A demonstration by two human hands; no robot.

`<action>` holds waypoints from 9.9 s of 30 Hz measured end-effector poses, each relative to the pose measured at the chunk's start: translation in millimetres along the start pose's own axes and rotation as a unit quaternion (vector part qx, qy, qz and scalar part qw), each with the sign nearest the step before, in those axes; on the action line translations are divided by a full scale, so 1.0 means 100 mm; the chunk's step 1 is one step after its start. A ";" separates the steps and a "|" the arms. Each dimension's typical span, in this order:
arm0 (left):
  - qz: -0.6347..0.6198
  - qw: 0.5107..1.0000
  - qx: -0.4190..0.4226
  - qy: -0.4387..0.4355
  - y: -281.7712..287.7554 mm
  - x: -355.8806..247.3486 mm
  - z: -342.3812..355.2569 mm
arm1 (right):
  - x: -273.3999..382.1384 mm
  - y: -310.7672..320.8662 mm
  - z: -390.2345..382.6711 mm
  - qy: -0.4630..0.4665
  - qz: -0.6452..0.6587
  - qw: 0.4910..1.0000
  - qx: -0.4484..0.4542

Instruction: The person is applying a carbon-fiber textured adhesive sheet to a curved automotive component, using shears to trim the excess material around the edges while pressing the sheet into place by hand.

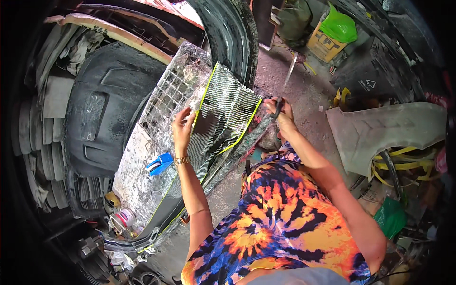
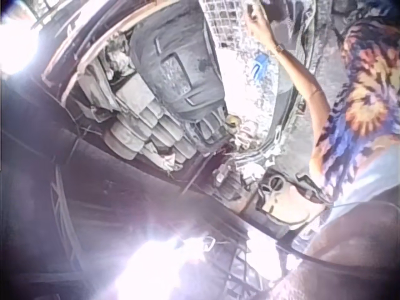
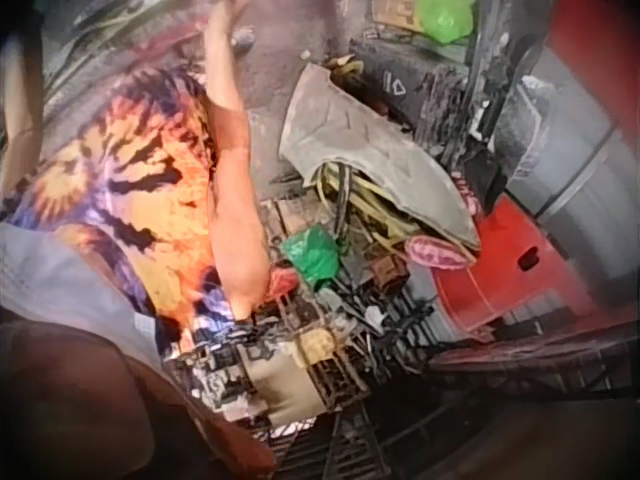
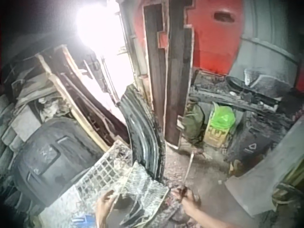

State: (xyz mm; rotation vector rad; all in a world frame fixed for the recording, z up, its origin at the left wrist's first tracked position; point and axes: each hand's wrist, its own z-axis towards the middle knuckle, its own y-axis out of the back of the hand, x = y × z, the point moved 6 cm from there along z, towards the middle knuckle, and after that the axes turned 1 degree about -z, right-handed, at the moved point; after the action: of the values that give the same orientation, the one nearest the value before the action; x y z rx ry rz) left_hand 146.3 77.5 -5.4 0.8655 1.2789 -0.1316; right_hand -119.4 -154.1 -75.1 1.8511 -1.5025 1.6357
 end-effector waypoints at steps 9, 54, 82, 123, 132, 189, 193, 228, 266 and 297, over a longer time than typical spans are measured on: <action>-0.098 0.989 0.086 0.064 -0.28 0.01 -0.04 | -0.06 -0.21 0.11 0.039 0.025 0.999 -0.029; -0.215 0.967 0.100 0.091 -0.29 0.24 -0.10 | 0.29 -0.33 0.04 0.150 -0.059 0.987 -0.016; -0.354 0.932 0.065 0.044 -1.00 -0.98 -1.22 | 0.63 0.34 -0.02 0.127 -0.286 0.942 0.120; -0.667 0.681 -0.253 0.166 -2.67 -0.78 -0.66 | 1.46 -0.10 0.53 -0.304 -0.593 0.470 0.578; -0.636 0.709 -0.236 0.193 -2.70 -0.70 -0.69 | 1.43 -0.13 0.56 -0.284 -0.626 0.444 0.574; -0.658 0.691 -0.247 0.167 -2.47 -0.84 -0.85 | 1.23 0.26 0.49 -0.267 -0.488 0.501 0.663; -0.670 0.685 -0.246 0.149 -2.41 -0.86 -0.84 | 1.21 0.28 0.52 -0.259 -0.468 0.505 0.678; -0.654 0.694 -0.255 0.161 -2.52 -0.81 -0.85 | 1.27 0.30 0.52 -0.303 -0.505 0.509 0.628; -0.577 0.755 -0.261 0.170 -2.52 -0.76 -0.83 | 1.36 0.25 0.61 -0.300 -0.546 0.460 0.633; -0.680 0.673 -0.216 0.194 -2.64 -0.71 -0.74 | 1.33 -0.02 0.55 -0.306 -0.562 0.464 0.612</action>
State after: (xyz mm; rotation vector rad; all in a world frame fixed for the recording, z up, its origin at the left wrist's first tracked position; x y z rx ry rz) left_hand -76.1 -84.3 -74.6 -0.6846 2.0261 -0.8176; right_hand -106.9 -262.0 19.3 2.9524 1.4996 1.1036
